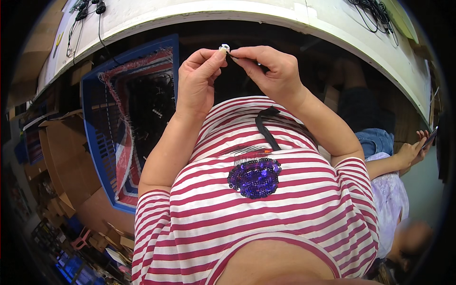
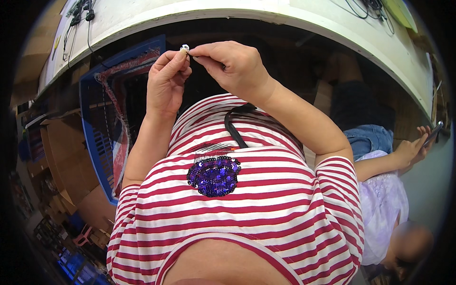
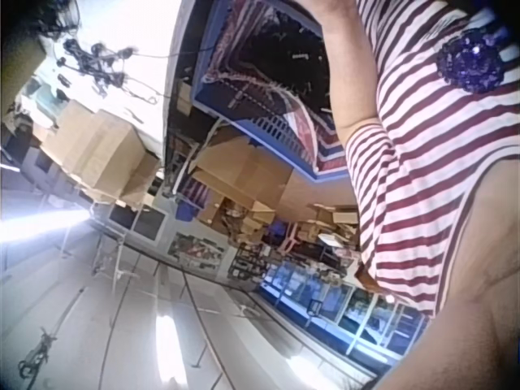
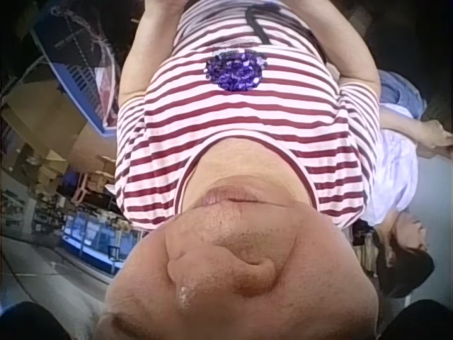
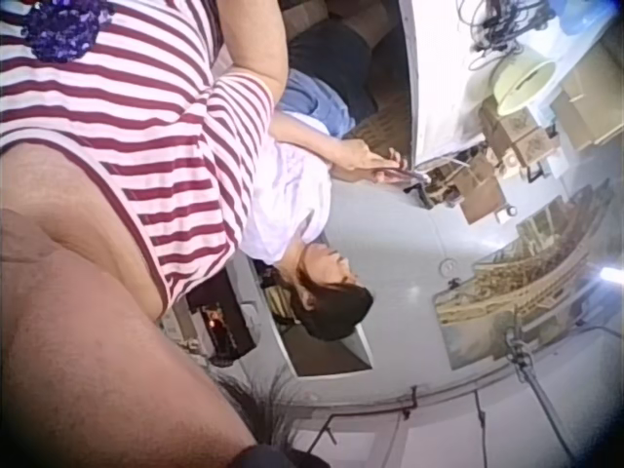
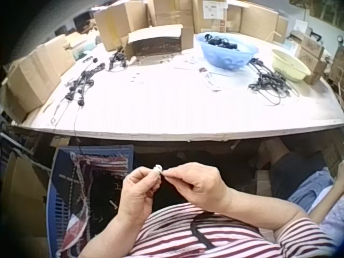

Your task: The person assembles small electronic components at a workbench. They repeatedly pick up a black cylindrical device, apply glue from a tube into its opening, insert a small metal ring, and then attach a black plastic cap. The person handles the components one at a time, placing finished units on the table.

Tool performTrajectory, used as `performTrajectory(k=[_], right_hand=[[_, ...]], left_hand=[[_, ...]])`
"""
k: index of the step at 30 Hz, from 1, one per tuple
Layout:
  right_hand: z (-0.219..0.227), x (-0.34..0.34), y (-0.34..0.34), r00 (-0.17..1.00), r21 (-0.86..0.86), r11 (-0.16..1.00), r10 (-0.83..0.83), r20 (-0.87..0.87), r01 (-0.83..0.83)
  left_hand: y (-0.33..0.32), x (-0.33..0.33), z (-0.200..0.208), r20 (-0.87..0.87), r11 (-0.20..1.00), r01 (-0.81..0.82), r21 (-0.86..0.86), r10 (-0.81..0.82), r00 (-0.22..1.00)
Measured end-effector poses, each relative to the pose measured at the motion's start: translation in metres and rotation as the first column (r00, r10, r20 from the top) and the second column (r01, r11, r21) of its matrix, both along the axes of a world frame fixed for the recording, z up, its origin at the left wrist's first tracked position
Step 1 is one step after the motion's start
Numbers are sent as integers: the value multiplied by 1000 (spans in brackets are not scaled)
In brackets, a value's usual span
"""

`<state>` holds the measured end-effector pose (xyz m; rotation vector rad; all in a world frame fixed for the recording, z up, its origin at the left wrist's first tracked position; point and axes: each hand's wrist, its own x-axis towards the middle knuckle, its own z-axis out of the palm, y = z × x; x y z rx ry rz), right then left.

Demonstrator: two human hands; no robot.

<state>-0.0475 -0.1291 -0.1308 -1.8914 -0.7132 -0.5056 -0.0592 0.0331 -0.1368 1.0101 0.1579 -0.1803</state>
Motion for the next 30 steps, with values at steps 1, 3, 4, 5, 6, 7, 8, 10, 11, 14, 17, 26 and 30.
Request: performTrajectory(k=[1, 3, 4, 5, 6, 7, 8, 10, 11, 14, 17, 26, 30], right_hand=[[0, 2, -1, 998, -37, 999, 13, 59, -11], [1, 5, -3, 990, -105, 994, 34, 140, -20], [2, 6, -3, 986, -135, 991, 45, 162, -23], [3, 7, -3, 981, -165, 986, 56, 185, -25], [4, 7, -3, 981, -183, 983, 49, 187, -14], [5, 7, -4, 981, -202, 979, 43, 190, -4], [6, 7, -4, 981, -220, 976, 38, 193, 5], [7, 6, -4, 986, -208, 978, 36, 166, -1], [7, 6, -5, 988, -203, 979, 35, 151, -3], [6, 7, -6, 988, -222, 975, 36, 152, -1], [3, 9, -5, 986, -226, 974, 19, 165, 19], [11, 16, 1, 997, -80, 995, 57, -57, -62], [16, 21, 2, 852, 183, 976, 197, -484, -121]], left_hand=[[0, 0, 0, -7, 1000, 0, -3, 0, 1000], [1, 0, 0, -18, 1000, 14, -6, -14, 1000], [2, 0, 1, -23, 1000, 20, -8, -20, 1000], [2, 0, 1, -22, 1000, 19, 4, -19, 1000], [2, 1, 1, -21, 1000, 18, 16, -18, 1000], [3, 1, 1, -20, 999, 17, 28, -16, 1000], [4, 1, 2, 0, 998, 23, 54, -23, 1000], [5, 1, 4, 38, 994, 35, 106, -39, 999], [6, 2, 5, 44, 992, 40, 122, -46, 998], [10, 2, 6, 44, 986, 69, 154, -77, 996], [14, 4, 6, 19, 982, 108, 152, -112, 993], [16, 6, 21, 31, 970, 169, 172, -177, 984], [11, 11, 12, 87, 979, 77, 187, -95, 992]])
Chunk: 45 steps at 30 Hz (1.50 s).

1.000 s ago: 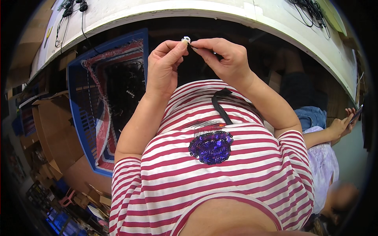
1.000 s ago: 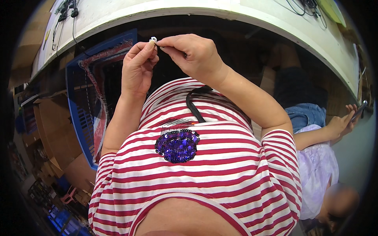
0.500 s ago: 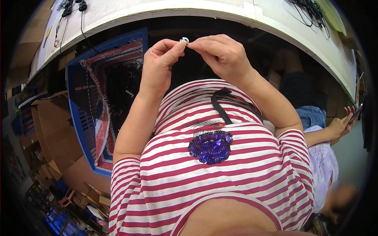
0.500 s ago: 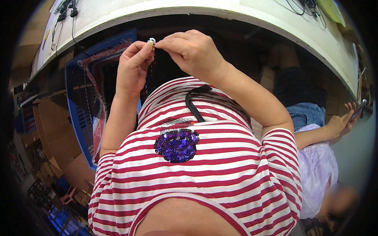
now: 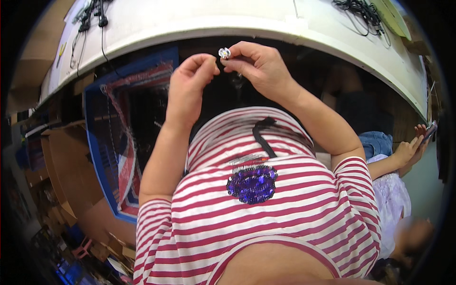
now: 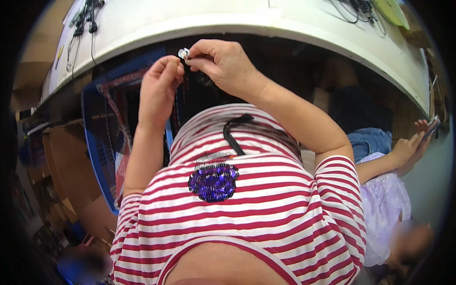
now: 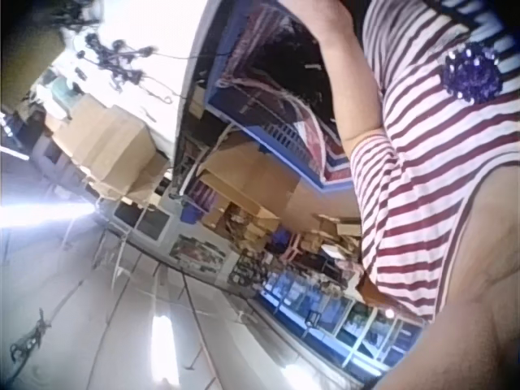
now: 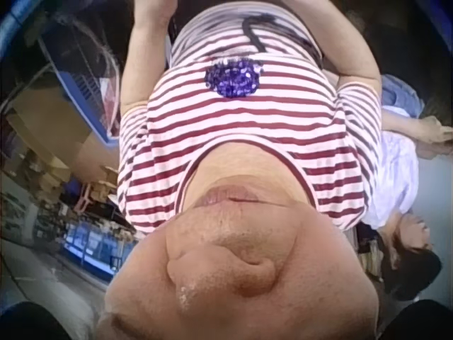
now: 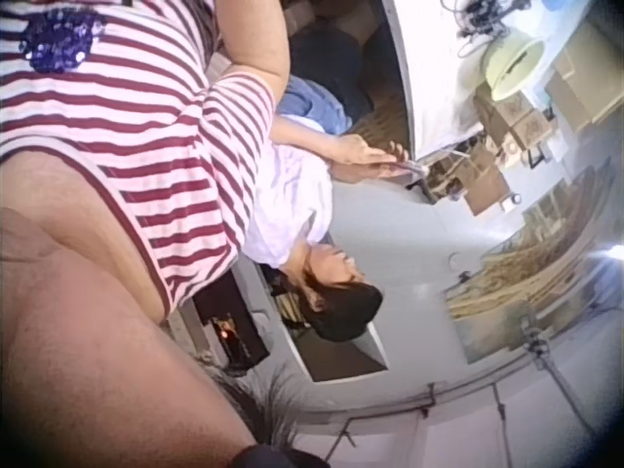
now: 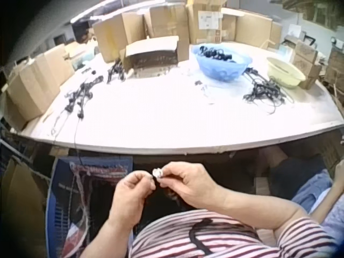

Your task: The person assembles small electronic components at a workbench. They repeatedly pick up a black cylindrical device, apply glue from a tube into its opening, insert a small metal ring, and then attach a black plastic cap. The person handles the components one at a time, placing finished units on the table.

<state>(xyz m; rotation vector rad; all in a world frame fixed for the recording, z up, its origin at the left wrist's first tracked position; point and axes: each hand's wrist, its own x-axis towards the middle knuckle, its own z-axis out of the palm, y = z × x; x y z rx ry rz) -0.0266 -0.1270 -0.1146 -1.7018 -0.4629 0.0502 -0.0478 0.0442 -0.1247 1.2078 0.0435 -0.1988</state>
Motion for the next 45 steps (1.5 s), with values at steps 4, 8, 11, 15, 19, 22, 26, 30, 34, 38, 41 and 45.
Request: performTrajectory(k=[4, 8, 11, 15, 19, 22, 26, 30, 34, 38, 41, 45], right_hand=[[5, 10, 8, 943, 458, 889, 149, -297, 4], [24, 11, 13, 973, 525, 851, 125, -196, -4], [34, 18, 0, 789, -9, 996, 73, 610, -85], [42, 31, -8, 515, -354, 933, 334, 790, -62], [54, 100, -35, 738, -387, 848, -6, 675, 361], [45, 173, -74, 665, -456, 538, -293, 687, 709], [42, 215, -88, 745, -744, 247, -479, 464, 621], [48, 212, -88, 826, -634, 553, -492, 275, 540], [66, 156, -52, 950, -384, 869, -288, 119, 312], [62, 63, -19, 994, -110, 990, -76, 74, 84], [41, 23, -8, 994, 38, 999, 39, -101, -36], [21, 6, 0, 996, 88, 995, 62, -69, -56]], left_hand=[[-13, -7, -24, 225, 988, 43, 147, -76, 971], [-19, -5, -13, 242, 983, 52, -173, -9, 970], [-14, -2, 15, 175, 958, 40, -285, 11, 984], [-4, 12, 7, 155, 983, 42, -180, -14, 988], [5, 10, 4, 97, 969, -12, -248, 37, 995], [0, 10, 3, 62, 976, -49, -213, 63, 996], [6, 12, 5, 91, 964, 11, -265, 13, 996], [5, 17, 20, 75, 996, -78, -36, 80, 994], [6, 28, 24, 29, 990, -95, 109, 92, 995], [1, 33, 31, 52, 992, -6, 124, 0, 999], [1, 27, 33, 11, 997, 65, -38, -65, 998], [7, 16, 24, 5, 999, 42, 2, -42, 999]])
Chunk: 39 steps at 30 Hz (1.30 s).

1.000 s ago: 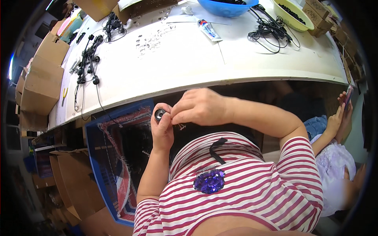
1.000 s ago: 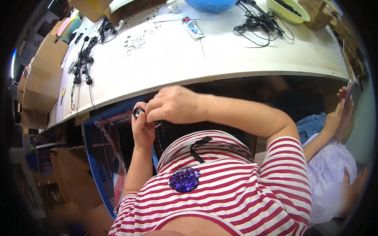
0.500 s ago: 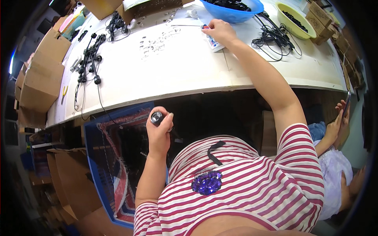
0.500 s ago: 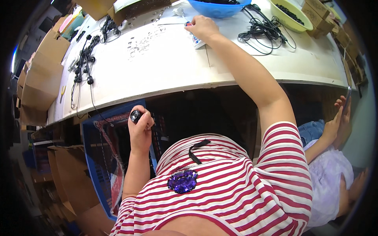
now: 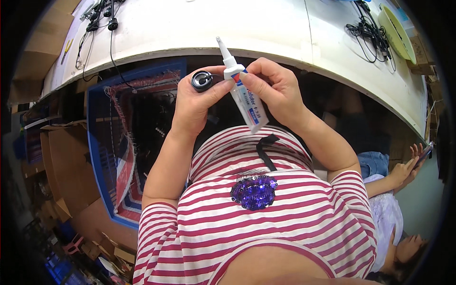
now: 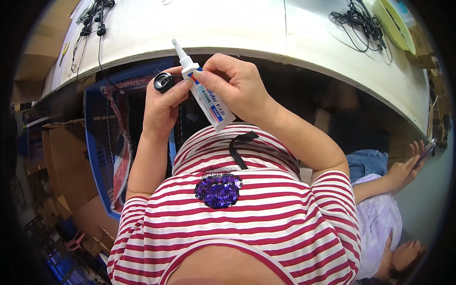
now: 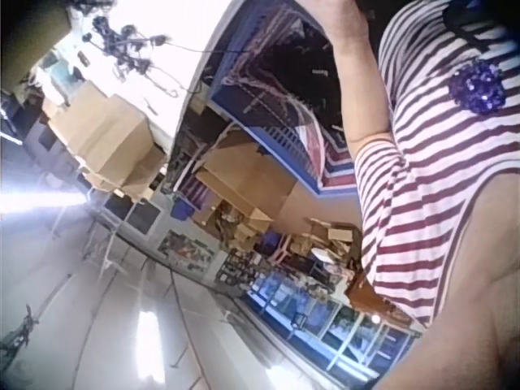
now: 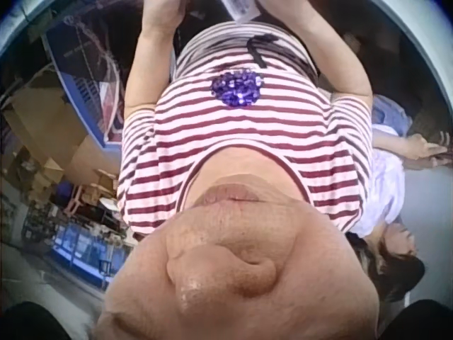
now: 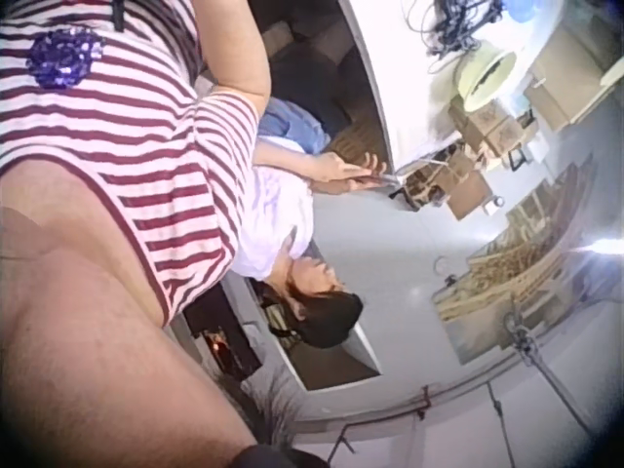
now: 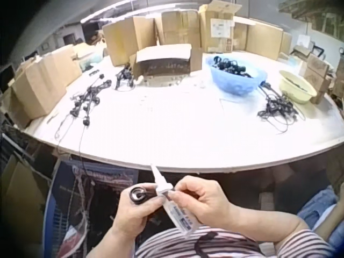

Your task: The person assembles small electronic components at a workbench. They repeatedly pick up a black cylindrical device, apply glue from a tube into its opening, insert a small metal ring, and then attach a black plastic cap. The person handles the components one at a time, placing finished units on the table.

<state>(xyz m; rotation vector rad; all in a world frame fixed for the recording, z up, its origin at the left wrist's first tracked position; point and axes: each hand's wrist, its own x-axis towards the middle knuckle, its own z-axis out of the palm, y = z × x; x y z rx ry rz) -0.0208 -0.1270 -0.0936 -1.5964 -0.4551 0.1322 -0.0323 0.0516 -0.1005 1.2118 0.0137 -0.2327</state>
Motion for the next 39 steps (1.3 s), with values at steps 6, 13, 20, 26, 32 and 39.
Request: performTrajectory(k=[6, 13, 20, 26, 32, 39], right_hand=[[-4, -7, 4, 955, -316, 936, -60, 292, 156], [-9, -14, 0, 917, -336, 925, -32, 397, 178], [-19, -20, -3, 917, -262, 952, -45, 397, 160], [-25, -22, -1, 932, -180, 977, -41, 359, 112], [-21, -23, -2, 943, -168, 982, -30, 331, 91], [-18, -22, -3, 938, -206, 976, 3, 347, 73]], left_hand=[[-2, -12, -2, 70, 984, -1, 181, -12, 997], [-5, -15, 0, 2, 977, 83, 197, -86, 996], [-15, -25, 4, 70, 964, 41, 263, -61, 996], [-17, -30, 3, 16, 981, 37, 191, -40, 999], [-19, -30, 4, 10, 983, 36, 180, -38, 999], [-13, -29, 0, 18, 984, 82, 155, -86, 996]])
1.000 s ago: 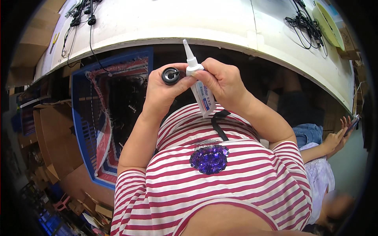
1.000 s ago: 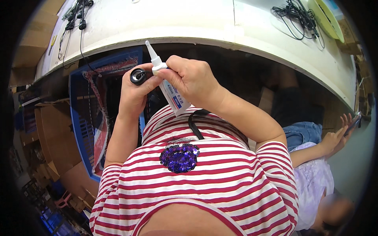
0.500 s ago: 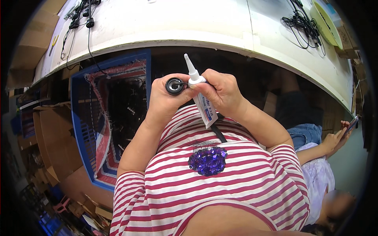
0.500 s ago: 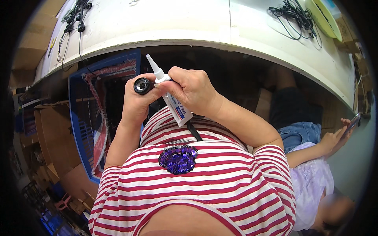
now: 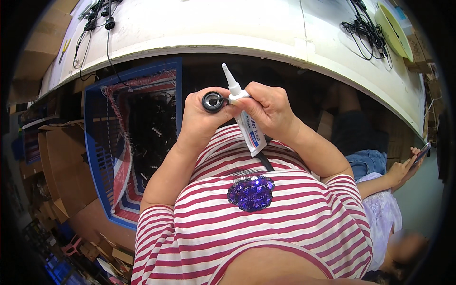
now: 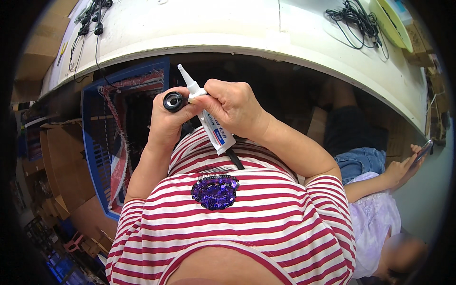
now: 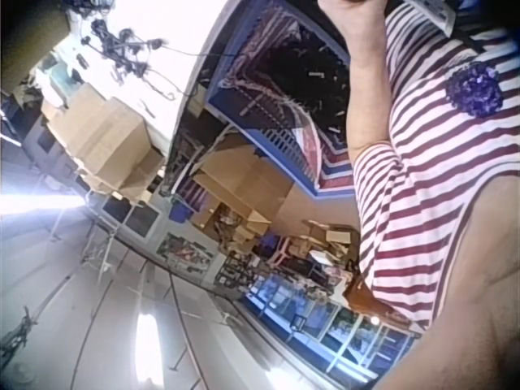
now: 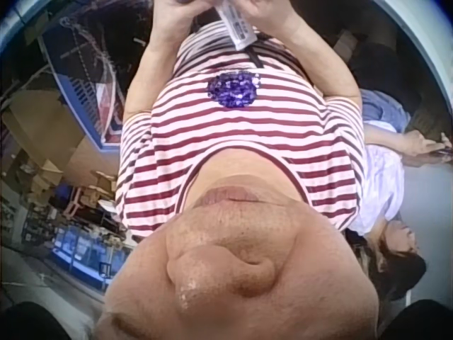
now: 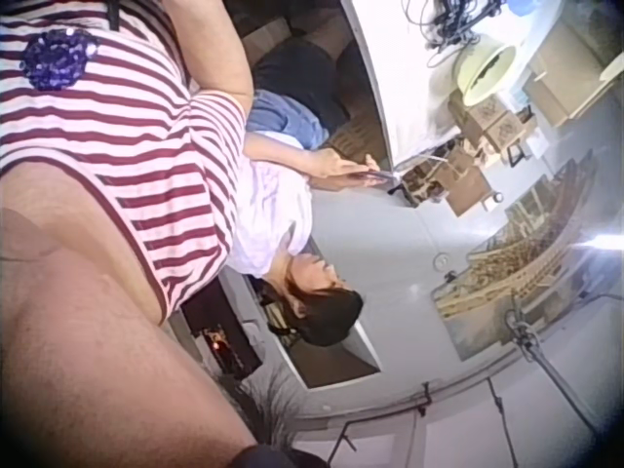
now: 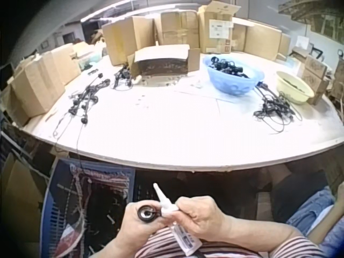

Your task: The person assembles small electronic components at a workbench. They repeatedly pick up a black cylindrical device, apply glue from a tube into its opening, insert a small metal ring, and then attach a black plastic cap. The person handles the components one at a time, placing finished units on the table.

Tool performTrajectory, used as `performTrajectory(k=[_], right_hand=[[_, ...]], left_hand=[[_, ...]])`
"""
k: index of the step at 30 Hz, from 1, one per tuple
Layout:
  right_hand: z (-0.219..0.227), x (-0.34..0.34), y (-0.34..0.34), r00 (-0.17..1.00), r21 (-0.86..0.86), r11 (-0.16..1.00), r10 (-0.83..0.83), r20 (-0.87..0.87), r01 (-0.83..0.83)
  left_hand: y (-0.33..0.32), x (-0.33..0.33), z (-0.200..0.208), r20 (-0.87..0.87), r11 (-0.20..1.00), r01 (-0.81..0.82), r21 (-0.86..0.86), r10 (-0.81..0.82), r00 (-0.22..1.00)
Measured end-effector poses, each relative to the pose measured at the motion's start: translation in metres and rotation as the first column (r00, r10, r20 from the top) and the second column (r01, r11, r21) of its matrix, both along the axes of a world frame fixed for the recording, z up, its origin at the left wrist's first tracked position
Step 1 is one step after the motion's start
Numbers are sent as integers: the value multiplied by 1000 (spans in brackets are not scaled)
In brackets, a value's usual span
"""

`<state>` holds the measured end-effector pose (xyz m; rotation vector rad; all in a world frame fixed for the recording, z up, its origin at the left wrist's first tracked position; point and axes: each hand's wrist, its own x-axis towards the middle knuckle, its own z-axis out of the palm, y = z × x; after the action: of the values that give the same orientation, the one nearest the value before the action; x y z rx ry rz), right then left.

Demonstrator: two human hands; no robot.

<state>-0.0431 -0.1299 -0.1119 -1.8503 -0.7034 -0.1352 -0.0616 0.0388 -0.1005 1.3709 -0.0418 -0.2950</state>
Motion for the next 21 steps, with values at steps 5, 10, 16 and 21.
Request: performTrajectory(k=[5, 10, 16, 21], right_hand=[[1, 1, 2, 1000, 2, 1000, 4, 9, -4], [5, 1, 2, 1000, -29, 999, 16, -5, -16], [9, 2, 2, 1000, -76, 997, 13, -21, -14], [21, 9, -5, 994, -73, 995, 65, -92, -72]], left_hand=[[1, 0, -2, 2, 999, -13, -31, 13, 1000], [1, 0, -3, -2, 999, -13, -42, 13, 1000], [4, 2, -5, 15, 999, 8, -50, -7, 1000], [3, 7, 1, 20, 999, 50, 6, -50, 999]])
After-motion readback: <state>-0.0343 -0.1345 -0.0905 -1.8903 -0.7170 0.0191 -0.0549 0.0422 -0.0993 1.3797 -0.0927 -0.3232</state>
